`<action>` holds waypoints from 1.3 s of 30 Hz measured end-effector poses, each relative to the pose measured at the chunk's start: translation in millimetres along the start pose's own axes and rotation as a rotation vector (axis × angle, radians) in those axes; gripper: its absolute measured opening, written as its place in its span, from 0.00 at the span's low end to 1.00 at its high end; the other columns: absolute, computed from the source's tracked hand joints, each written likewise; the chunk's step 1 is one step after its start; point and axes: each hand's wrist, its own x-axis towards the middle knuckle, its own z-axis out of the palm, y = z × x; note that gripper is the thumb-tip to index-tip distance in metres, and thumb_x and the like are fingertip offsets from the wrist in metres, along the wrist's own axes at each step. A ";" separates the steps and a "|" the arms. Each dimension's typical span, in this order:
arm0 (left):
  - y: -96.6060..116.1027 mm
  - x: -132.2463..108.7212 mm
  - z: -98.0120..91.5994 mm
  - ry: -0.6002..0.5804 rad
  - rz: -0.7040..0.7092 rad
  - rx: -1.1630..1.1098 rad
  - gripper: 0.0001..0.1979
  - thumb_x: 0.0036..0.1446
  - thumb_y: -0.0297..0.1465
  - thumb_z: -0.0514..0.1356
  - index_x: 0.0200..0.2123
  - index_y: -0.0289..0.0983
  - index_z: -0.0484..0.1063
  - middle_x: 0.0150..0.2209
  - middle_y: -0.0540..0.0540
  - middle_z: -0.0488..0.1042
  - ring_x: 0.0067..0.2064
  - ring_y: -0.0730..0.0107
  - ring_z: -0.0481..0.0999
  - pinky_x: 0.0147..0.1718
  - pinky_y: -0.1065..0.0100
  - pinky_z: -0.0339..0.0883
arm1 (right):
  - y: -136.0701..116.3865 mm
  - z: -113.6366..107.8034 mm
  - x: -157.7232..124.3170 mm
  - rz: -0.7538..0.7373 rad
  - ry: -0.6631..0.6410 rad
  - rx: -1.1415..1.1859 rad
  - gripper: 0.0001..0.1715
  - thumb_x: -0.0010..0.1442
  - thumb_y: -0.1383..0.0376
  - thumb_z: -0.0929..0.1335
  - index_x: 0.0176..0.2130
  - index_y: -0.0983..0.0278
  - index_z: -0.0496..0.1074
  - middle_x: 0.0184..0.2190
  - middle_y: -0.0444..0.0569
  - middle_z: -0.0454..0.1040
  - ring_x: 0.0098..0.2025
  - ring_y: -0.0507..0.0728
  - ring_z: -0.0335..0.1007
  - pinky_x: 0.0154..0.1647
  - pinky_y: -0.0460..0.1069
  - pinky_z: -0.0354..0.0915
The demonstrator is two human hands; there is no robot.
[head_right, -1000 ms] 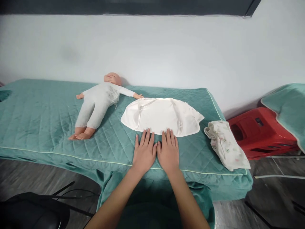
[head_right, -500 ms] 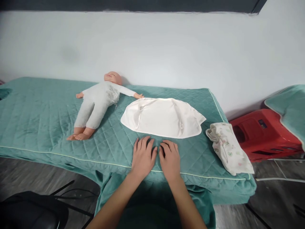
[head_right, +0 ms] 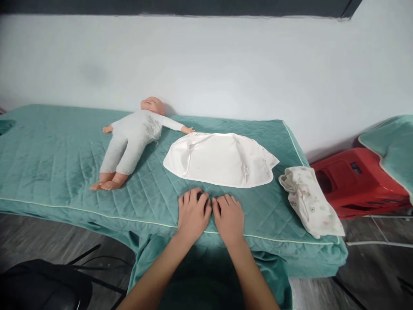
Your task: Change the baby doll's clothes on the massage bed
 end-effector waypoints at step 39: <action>-4.3 -4.0 2.1 0.028 -0.006 -0.096 0.08 0.66 0.33 0.53 0.36 0.38 0.70 0.44 0.43 0.72 0.47 0.58 0.68 0.45 0.56 0.60 | 51.8 -36.1 -12.6 0.645 0.087 2.094 0.25 0.62 0.52 0.72 0.24 0.63 0.63 0.14 0.32 0.41 0.12 0.42 0.26 0.06 0.36 0.34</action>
